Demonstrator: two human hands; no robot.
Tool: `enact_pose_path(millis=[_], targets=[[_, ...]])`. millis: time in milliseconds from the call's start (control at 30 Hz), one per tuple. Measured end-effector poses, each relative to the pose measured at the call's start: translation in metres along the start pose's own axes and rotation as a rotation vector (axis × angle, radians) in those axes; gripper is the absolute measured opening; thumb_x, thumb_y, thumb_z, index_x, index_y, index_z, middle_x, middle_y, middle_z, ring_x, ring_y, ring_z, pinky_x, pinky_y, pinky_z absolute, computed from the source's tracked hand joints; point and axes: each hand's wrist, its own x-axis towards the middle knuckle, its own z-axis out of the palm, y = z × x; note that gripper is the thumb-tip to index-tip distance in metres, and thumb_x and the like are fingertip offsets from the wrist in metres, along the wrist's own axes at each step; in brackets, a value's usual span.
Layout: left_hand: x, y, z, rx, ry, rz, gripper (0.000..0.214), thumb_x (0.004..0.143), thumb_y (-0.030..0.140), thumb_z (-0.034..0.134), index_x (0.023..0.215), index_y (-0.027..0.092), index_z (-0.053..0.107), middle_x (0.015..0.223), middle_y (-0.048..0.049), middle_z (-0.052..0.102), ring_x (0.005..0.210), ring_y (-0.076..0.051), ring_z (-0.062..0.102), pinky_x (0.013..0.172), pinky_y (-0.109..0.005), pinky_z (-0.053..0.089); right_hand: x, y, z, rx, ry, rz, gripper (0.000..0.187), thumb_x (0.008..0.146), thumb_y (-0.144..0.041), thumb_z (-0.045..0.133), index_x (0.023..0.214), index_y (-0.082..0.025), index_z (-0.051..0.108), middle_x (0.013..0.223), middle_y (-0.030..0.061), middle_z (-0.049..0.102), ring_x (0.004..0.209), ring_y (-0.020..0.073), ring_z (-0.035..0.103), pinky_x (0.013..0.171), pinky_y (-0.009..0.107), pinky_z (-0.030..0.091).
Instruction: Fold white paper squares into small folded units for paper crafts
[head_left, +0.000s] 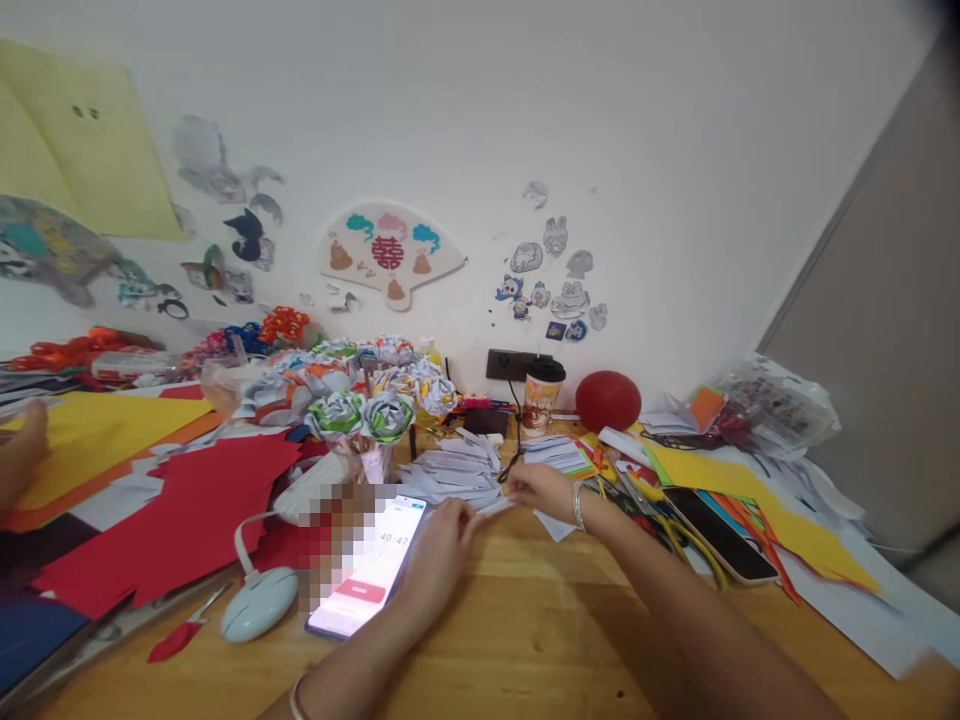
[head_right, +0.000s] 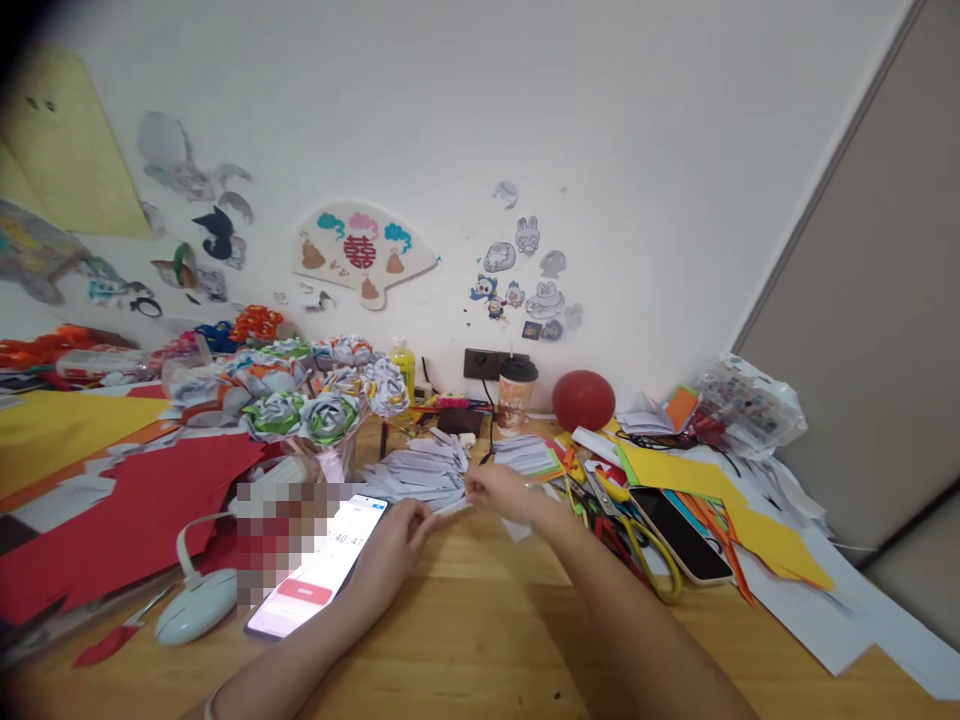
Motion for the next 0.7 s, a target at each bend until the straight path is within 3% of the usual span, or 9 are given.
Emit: enact_pose_path(millis=[100, 167, 267, 400, 500, 600, 700], targets=[[0.002, -0.005, 0.006, 0.039, -0.006, 0.044, 0.013, 0.084, 0.02, 0.047, 0.086, 0.013, 0.058, 0.088, -0.0101, 0.061, 0.085, -0.023, 0.056, 0.075, -0.034, 0.042, 0.037, -0.002, -0.008, -0.053, 0.099, 0.016, 0.005, 0.082, -0.014, 0.057, 0.085, -0.016, 0.061, 0.078, 0.0006, 0.063, 0.072, 0.0125, 0.057, 0.065, 0.022, 0.039], [0.001, -0.005, 0.008, 0.075, -0.007, 0.1, 0.011, 0.08, 0.017, 0.05, 0.085, 0.014, 0.059, 0.094, -0.0117, 0.061, 0.091, -0.025, 0.055, 0.081, -0.037, 0.041, 0.054, -0.008, -0.006, -0.104, 0.176, 0.047, 0.013, 0.085, -0.02, 0.055, 0.095, -0.015, 0.059, 0.091, 0.0052, 0.064, 0.085, 0.0158, 0.057, 0.073, 0.025, 0.04], [-0.003, -0.005, 0.011, 0.177, 0.018, 0.173, 0.015, 0.079, 0.015, 0.049, 0.089, 0.014, 0.06, 0.099, -0.0131, 0.059, 0.096, -0.026, 0.052, 0.084, -0.04, 0.039, 0.062, -0.013, 0.001, -0.188, 0.227, 0.087, 0.037, 0.072, -0.027, 0.07, 0.104, -0.013, 0.058, 0.103, 0.0103, 0.061, 0.097, 0.0223, 0.054, 0.081, 0.03, 0.04], [-0.006, -0.005, 0.012, 0.279, -0.015, 0.212, 0.018, 0.083, 0.012, 0.042, 0.088, 0.015, 0.059, 0.09, -0.0105, 0.059, 0.087, -0.023, 0.054, 0.079, -0.037, 0.041, 0.044, 0.012, -0.011, -0.29, 0.277, 0.163, 0.021, 0.078, -0.016, 0.06, 0.099, -0.013, 0.061, 0.104, 0.0115, 0.061, 0.101, 0.0226, 0.052, 0.086, 0.032, 0.037], [-0.008, -0.003, 0.01, 0.31, -0.041, 0.252, 0.022, 0.084, 0.01, 0.04, 0.093, 0.017, 0.058, 0.092, -0.0094, 0.059, 0.088, -0.022, 0.054, 0.079, -0.036, 0.04, 0.023, 0.039, -0.033, -0.351, 0.276, 0.205, 0.022, 0.08, -0.007, 0.052, 0.099, -0.012, 0.062, 0.106, 0.0146, 0.061, 0.102, 0.0244, 0.051, 0.085, 0.035, 0.037], [-0.01, 0.005, 0.002, 0.344, -0.069, 0.244, 0.023, 0.082, 0.007, 0.04, 0.095, 0.015, 0.057, 0.093, -0.0099, 0.059, 0.087, -0.022, 0.054, 0.079, -0.036, 0.04, 0.003, 0.049, -0.045, -0.38, 0.211, 0.181, 0.016, 0.083, -0.012, 0.051, 0.089, -0.014, 0.066, 0.094, 0.0117, 0.065, 0.094, 0.0237, 0.054, 0.08, 0.033, 0.039], [-0.012, 0.018, -0.01, 0.4, -0.146, 0.207, 0.022, 0.08, 0.006, 0.041, 0.092, 0.014, 0.058, 0.092, -0.0107, 0.059, 0.087, -0.023, 0.054, 0.08, -0.038, 0.039, -0.022, 0.041, -0.034, -0.387, 0.128, 0.098, 0.018, 0.086, -0.027, 0.052, 0.082, -0.017, 0.067, 0.087, 0.0071, 0.066, 0.088, 0.0202, 0.056, 0.077, 0.03, 0.039]])
